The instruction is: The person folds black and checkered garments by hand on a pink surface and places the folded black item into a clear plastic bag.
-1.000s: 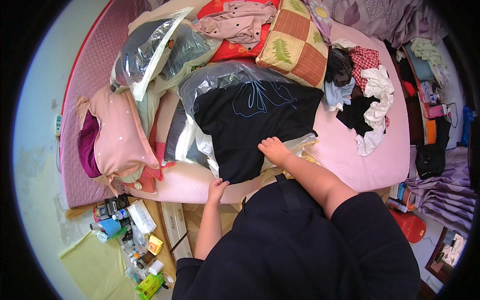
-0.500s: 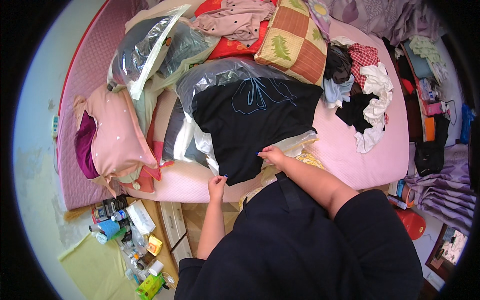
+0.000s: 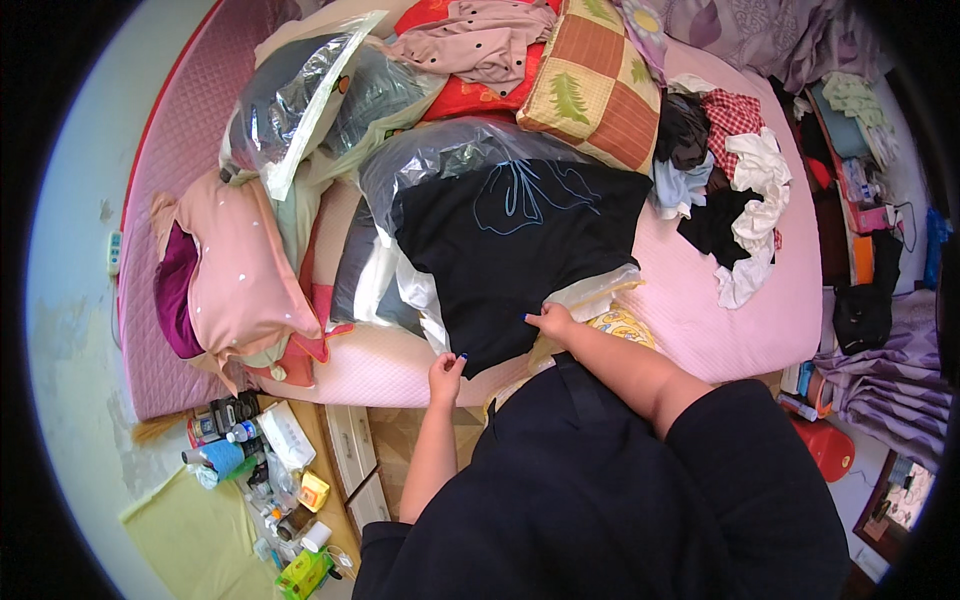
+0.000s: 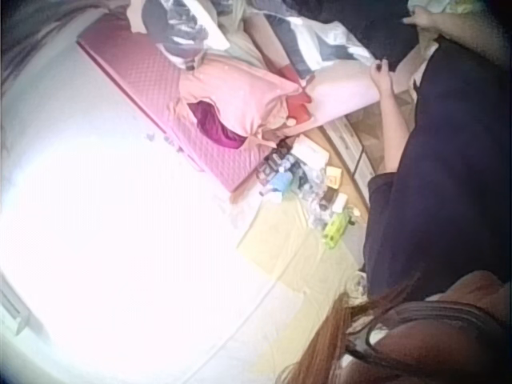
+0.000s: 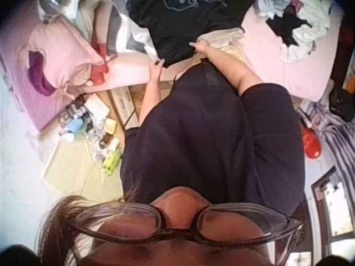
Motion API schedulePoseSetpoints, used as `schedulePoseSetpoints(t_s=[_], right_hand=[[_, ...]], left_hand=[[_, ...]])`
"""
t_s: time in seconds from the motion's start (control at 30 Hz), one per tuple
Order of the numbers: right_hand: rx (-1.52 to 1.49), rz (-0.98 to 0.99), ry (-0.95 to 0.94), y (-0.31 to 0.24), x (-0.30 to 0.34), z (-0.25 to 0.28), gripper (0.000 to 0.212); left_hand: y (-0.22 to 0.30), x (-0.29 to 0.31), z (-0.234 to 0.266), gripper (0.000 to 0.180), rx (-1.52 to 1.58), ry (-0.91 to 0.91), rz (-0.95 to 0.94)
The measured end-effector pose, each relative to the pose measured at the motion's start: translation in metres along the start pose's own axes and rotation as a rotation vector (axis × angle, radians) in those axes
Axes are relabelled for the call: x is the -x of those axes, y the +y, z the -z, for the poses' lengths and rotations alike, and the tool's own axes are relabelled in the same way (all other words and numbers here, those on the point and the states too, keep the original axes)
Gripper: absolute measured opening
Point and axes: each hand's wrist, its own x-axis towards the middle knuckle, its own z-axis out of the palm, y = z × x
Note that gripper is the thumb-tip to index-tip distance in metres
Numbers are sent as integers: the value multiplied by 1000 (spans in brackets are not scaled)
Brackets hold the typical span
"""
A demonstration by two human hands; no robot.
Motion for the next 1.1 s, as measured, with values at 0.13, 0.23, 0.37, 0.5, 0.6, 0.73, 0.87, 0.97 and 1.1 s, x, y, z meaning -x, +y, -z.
schedulePoseSetpoints(t_s=[0.13,0.23,0.37,0.5,0.6,0.73,0.87,0.97,1.1], right_hand=[[-153,-30,-20,22,-16,-14,36],[-247,-157,-124,17,-9,-8,43],[-539,-367,-427,-6,12,0,53],[-747,-412,-738,-5,21,15,50],[-773,-484,-675,-7,24,24,46],[-725,-524,-467,-25,39,33,44],[-865,-275,-134,-68,70,55,44],[-988,-64,-290,-69,46,70,19],[-1240,-163,-207,-85,11,74,17]], left_hand=[[3,0,-7,10,84,43,-44],[15,8,-14,10,298,76,75],[24,18,-14,20,351,-34,312],[40,26,-15,22,274,-207,339],[60,29,-11,15,354,-183,420],[91,28,-9,14,523,-247,454],[114,9,-19,20,617,-227,384],[150,-17,-41,24,632,-232,278],[174,-69,-62,25,604,-243,176]])
